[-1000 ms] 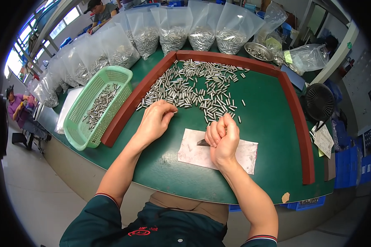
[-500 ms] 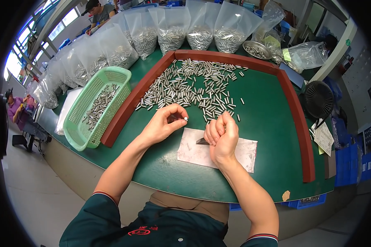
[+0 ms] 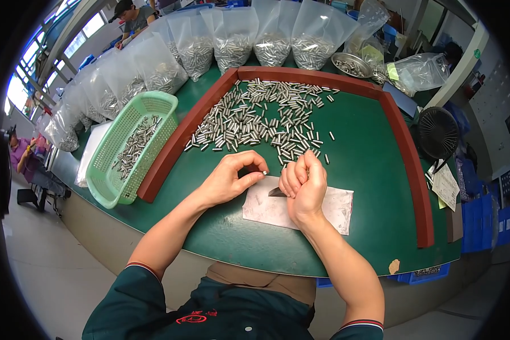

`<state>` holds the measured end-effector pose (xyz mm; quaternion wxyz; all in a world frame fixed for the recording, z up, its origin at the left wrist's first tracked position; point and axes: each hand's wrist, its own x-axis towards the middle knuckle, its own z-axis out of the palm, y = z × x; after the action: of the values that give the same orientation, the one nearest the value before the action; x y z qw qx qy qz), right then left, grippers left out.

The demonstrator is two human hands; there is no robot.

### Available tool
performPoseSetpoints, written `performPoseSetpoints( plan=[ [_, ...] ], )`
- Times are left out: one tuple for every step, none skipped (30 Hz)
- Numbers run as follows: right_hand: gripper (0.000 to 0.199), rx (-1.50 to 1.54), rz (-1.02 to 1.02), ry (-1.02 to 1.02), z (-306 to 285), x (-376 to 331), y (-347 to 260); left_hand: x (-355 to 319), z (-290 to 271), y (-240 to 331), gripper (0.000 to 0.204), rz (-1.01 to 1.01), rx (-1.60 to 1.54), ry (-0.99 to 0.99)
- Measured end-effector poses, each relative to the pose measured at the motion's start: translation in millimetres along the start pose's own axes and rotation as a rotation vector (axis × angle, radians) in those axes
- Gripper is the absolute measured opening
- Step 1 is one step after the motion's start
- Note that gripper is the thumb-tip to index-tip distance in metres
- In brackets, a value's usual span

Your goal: Manual cleaning or deburring of small metal cylindrical pins using a specialized hand tool on a workbench.

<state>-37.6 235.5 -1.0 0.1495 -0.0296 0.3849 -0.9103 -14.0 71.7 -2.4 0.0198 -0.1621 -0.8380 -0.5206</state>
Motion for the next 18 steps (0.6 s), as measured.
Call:
performPoseSetpoints(
  plan=[
    [0.043, -0.003, 0.0, -0.003, 0, 0, 0, 0, 0, 0, 0.008, -0.035, -0.006, -0.006],
    [0.043, -0.002, 0.0, -0.001, 0, 0, 0, 0, 0, 0, 0.008, -0.035, -0.007, -0.008],
    [0.043, -0.004, -0.002, 0.001, 0, 0, 0, 0, 0, 0, 0.009, -0.041, -0.02, -0.003],
    [0.043, -0.006, -0.004, 0.004, 0, 0, 0, 0, 0, -1, 0.01, -0.046, -0.033, 0.002],
    [0.043, -0.006, -0.004, 0.005, 0, 0, 0, 0, 1, -1, 0.01, -0.047, -0.033, 0.001],
    [0.043, -0.004, -0.007, 0.001, 0, 0, 0, 0, 1, -2, 0.01, -0.034, -0.039, 0.017],
    [0.043, -0.003, -0.009, -0.003, 0, 0, 0, 0, 1, -3, 0.01, -0.021, -0.044, 0.032],
    [0.043, -0.002, -0.009, -0.003, 0, 0, 1, -1, 1, -2, 0.01, -0.021, -0.044, 0.032],
    [0.043, -0.001, -0.008, -0.006, 0, 0, 1, -1, 0, -2, 0.011, -0.054, -0.065, 0.011],
    [0.043, -0.001, -0.007, -0.009, 0, 0, 1, -1, -1, -1, 0.011, -0.087, -0.086, -0.01],
    [0.043, 0.0, -0.007, -0.007, 0, 0, 1, -1, -1, -2, 0.011, -0.087, -0.087, -0.011],
    [0.042, 0.001, -0.007, -0.007, 0, 0, 1, -2, -1, -2, 0.011, -0.096, -0.086, -0.013],
    [0.042, 0.003, -0.008, -0.005, 0, 0, 1, -2, -1, -2, 0.012, -0.105, -0.086, -0.016],
    [0.042, 0.005, -0.008, -0.002, 0, 0, 1, -2, -1, -1, 0.012, -0.106, -0.086, -0.019],
    [0.042, 0.006, -0.014, -0.003, -1, -1, 1, -2, -1, 2, 0.011, -0.098, -0.048, -0.028],
    [0.041, 0.007, -0.02, -0.003, -2, -1, 1, -2, -1, 5, 0.011, -0.091, -0.01, -0.038],
    [0.041, 0.006, -0.02, -0.011, -2, 0, -2, -2, 0, 7, 0.011, -0.094, -0.011, -0.047],
    [0.041, 0.005, -0.036, -0.017, -2, 0, -4, -3, 0, 10, 0.01, -0.09, 0.041, -0.061]
  ],
)
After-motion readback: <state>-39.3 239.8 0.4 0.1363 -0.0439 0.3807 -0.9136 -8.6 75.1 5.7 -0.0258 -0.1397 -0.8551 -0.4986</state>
